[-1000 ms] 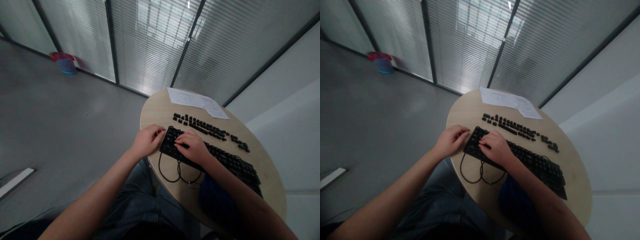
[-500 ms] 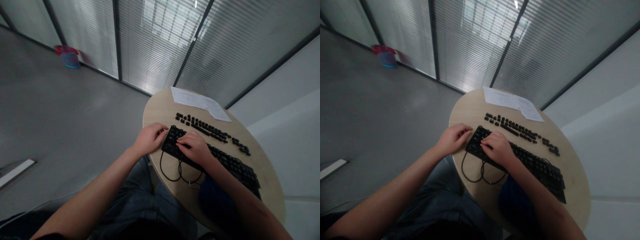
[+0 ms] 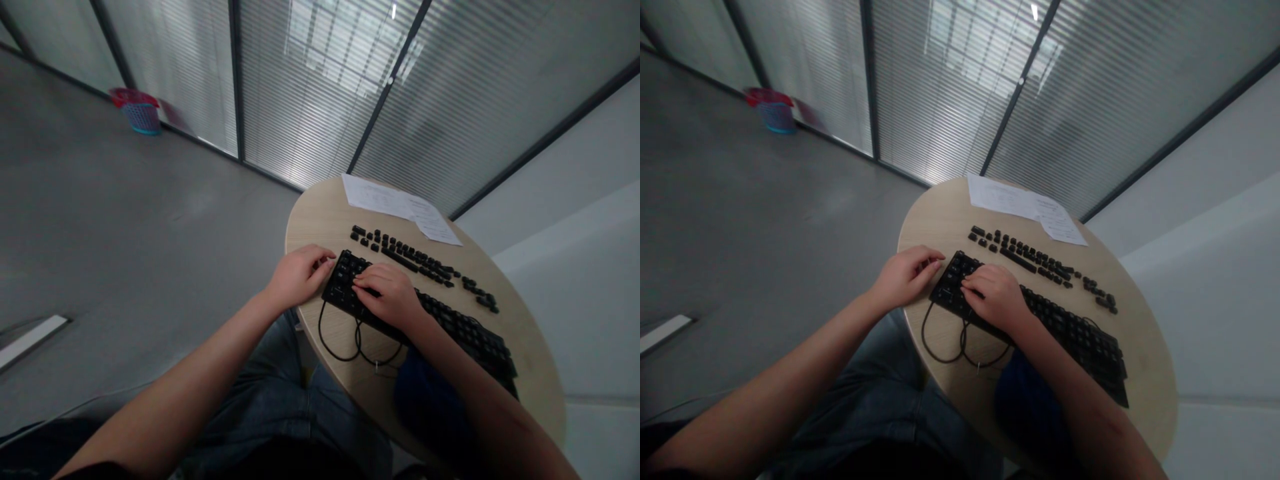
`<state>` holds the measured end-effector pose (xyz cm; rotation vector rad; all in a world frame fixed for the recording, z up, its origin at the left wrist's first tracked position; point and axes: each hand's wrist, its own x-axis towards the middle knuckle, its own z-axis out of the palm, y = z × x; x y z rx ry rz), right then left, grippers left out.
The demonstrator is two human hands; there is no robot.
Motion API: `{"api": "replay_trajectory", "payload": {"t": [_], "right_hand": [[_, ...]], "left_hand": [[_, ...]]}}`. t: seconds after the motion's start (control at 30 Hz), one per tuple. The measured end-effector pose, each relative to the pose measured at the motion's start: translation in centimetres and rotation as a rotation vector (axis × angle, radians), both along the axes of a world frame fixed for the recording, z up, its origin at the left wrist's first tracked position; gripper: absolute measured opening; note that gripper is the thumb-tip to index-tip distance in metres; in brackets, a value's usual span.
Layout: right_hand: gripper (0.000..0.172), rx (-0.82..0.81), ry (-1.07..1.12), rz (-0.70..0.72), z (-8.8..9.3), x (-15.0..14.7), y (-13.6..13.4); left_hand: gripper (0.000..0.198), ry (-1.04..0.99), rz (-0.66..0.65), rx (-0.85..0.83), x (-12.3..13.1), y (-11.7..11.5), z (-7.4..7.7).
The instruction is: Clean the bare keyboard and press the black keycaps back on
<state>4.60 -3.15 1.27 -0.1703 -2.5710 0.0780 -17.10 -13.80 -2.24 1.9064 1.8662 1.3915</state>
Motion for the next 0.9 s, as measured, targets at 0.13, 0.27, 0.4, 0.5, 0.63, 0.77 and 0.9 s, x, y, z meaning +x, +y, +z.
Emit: {"api": "replay_trajectory", "payload": {"t": [0.13, 0.27, 0.4, 0.5, 0.63, 0.77, 0.9], "right_hand": [[0.011, 0.035, -0.017, 0.018, 0.2, 0.2, 0.0], [0.010, 0.044, -0.016, 0.032, 0.2, 0.2, 0.1], [0.011, 0.057, -0.016, 0.023, 0.1, 0.1, 0.0], [0.013, 0.075, -0.049, 0.018, 0.4, 0.0, -0.1], [0.012, 0.099, -0.100, 0.009, 0.8, 0.1, -0.3], [0.011, 0.089, -0.137, -0.030, 1.3, 0.1, -0.6], [0.011, 0.012, -0.136, -0.047, 1.2, -0.1, -0.7]], "left_hand": [[0.029, -0.004, -0.002, -0.013, -0.1, 0.0, -0.1], [0.029, 0.000, -0.006, -0.021, 0.0, 0.0, 0.1], [0.028, -0.009, -0.010, -0.027, 0.1, -0.1, 0.3], [0.028, -0.020, -0.013, -0.025, 0.1, -0.1, 0.4], [0.029, -0.015, -0.014, -0.025, 0.0, -0.1, 0.4], [0.028, -0.006, -0.020, -0.023, 0.0, -0.1, 0.4], [0.028, -0.003, -0.014, -0.011, 0.1, -0.1, 0.3]]}}
